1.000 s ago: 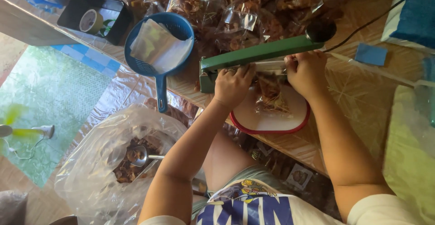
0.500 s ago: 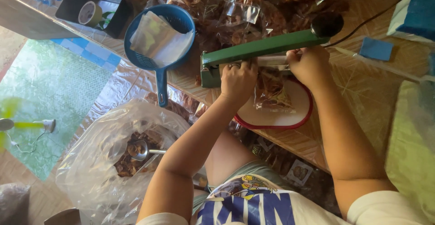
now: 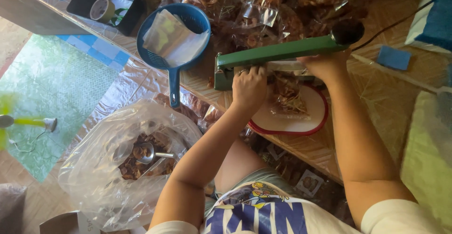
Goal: Scooping snacks from a large bulk container into small plastic bags and sealing them using a manual heat sealer.
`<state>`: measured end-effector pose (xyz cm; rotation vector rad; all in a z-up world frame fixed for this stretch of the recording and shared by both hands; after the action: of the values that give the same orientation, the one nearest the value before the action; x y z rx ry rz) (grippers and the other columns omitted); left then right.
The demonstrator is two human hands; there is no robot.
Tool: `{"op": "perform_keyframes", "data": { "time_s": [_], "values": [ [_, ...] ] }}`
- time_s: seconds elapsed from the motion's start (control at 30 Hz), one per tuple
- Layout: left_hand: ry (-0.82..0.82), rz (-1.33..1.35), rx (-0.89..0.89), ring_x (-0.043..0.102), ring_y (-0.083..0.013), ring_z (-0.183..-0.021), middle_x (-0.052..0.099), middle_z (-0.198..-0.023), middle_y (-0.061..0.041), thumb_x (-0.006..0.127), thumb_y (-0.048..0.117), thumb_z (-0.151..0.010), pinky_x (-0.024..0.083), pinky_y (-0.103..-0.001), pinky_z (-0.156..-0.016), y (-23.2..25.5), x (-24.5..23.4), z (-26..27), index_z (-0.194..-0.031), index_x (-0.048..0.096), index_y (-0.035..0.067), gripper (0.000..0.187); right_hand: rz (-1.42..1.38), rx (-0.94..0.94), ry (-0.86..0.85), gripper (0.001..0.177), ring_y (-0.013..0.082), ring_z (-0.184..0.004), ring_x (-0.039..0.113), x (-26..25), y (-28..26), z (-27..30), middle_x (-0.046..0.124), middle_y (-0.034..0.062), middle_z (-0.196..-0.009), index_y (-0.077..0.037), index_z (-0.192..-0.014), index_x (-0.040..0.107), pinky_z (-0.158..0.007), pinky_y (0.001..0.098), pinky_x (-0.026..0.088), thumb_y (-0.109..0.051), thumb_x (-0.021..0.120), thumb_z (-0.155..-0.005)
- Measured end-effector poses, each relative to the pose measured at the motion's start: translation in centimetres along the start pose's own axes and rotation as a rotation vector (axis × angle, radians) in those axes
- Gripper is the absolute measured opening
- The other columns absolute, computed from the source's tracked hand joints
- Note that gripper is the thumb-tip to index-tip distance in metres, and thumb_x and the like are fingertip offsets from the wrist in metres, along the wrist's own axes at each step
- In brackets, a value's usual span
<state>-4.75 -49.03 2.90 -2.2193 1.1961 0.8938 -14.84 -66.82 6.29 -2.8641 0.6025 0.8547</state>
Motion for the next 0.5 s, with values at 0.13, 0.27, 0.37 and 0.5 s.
{"op": "perform_keyframes", "data": {
  "time_s": [0.13,0.27,0.37,0.5],
  "values": [
    [-0.210,0.076,-0.051,0.069,-0.0301,-0.060,0.064,-0.072,-0.004,0.060,0.012,-0.069,0.055,-0.043,-0.067,0.4,-6.1,-1.8,-0.089,0.066,0.011,0.021,-0.111,0.088,-0.020,0.017,0.0253,-0.074,0.069,-0.2,1.0,-1.1,0.068,0.0033,-0.071,-0.013,-0.071,0.065,-0.076,0.0329,0.052,-0.015,0.080,-0.079],
    [-0.222,0.325,-0.168,0.067,-0.0341,-0.055,0.061,-0.066,-0.006,0.056,0.021,-0.074,0.052,-0.045,-0.049,-1.2,-8.2,-6.8,-0.080,0.064,0.015,0.011,-0.355,0.307,-0.087,0.008,0.0207,-0.076,0.068,0.0,3.1,-1.8,0.068,0.0018,-0.076,-0.013,-0.078,0.066,-0.077,0.0295,0.052,-0.015,0.073,-0.083],
    [-0.341,0.683,-0.197,0.069,-0.0319,-0.066,0.068,-0.075,-0.008,0.044,0.039,-0.086,0.053,-0.045,-0.058,-3.1,-6.5,-11.1,-0.099,0.061,0.021,0.028,-0.522,0.446,-0.150,0.003,0.0177,-0.078,0.068,-0.2,4.2,-1.9,0.068,0.0009,-0.079,-0.014,-0.083,0.067,-0.078,0.0272,0.052,-0.014,0.068,-0.085],
    [-0.602,0.591,0.407,0.068,-0.0291,-0.097,0.054,-0.136,-0.009,0.050,0.017,-0.095,0.055,-0.041,-0.087,-1.7,3.5,-11.3,-0.145,0.036,0.018,0.052,-0.774,0.637,-0.219,0.007,0.0132,-0.080,0.066,-0.8,5.1,-3.0,0.068,-0.0005,-0.084,-0.014,-0.090,0.068,-0.079,0.0238,0.052,-0.014,0.061,-0.089]
  ]
}}
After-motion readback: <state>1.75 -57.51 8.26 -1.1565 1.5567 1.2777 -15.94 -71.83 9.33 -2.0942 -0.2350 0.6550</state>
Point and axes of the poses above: each hand's wrist, its own z-axis away from the middle knuckle, its own x-axis out of the palm, y = z × x, the point moved 3 cm from there along -z, towards the middle knuckle
